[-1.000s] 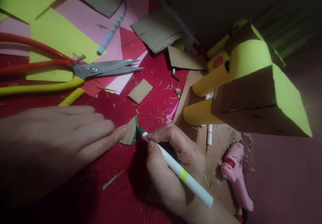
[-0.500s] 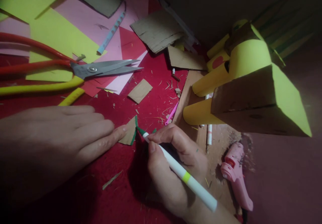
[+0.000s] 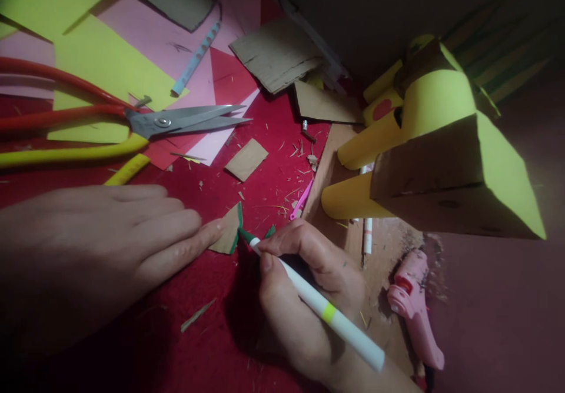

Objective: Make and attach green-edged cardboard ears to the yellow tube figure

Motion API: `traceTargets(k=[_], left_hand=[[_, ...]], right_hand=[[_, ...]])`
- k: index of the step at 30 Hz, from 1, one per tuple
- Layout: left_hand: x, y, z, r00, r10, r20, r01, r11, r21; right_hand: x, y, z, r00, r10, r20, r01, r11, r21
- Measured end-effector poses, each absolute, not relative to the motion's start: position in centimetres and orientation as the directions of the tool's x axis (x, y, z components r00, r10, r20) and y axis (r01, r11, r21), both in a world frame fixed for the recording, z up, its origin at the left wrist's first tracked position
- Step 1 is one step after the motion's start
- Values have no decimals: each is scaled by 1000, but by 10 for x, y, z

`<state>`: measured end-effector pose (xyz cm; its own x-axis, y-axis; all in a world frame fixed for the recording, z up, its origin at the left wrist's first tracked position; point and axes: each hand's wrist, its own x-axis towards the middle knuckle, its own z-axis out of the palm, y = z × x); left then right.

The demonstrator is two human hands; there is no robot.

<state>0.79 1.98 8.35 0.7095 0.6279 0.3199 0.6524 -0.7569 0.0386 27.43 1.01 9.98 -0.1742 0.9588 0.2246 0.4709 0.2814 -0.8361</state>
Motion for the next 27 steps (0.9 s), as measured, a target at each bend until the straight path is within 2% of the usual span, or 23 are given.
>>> traceTargets(k=[4, 8, 9, 11, 15, 19, 27], left_hand=[[7, 22, 80, 746, 597, 295, 626, -780, -3], [8, 24, 74, 719, 567, 402, 615, -788, 13], [8, 23, 73, 711, 588, 387, 631, -775, 18], [8, 23, 73, 710, 607, 358, 643, -765, 23], [8, 23, 73, 711, 572, 410, 618, -786, 25], [8, 21, 78, 723, 618, 308, 640, -767, 36], [6, 22, 83, 729, 593, 342, 621, -783, 34]], right_hand=[[263, 7, 99, -163, 967, 194, 451, 248, -858], [278, 12, 102, -153, 972, 176, 517, 231, -824], [283, 13, 103, -175, 970, 171, 522, 239, -819], [290, 15, 103, -197, 962, 187, 529, 265, -806], [286, 16, 102, -164, 962, 220, 531, 274, -802], [268, 12, 102, -181, 956, 230, 470, 290, -833], [262, 8, 105, -231, 954, 192, 440, 279, -854]])
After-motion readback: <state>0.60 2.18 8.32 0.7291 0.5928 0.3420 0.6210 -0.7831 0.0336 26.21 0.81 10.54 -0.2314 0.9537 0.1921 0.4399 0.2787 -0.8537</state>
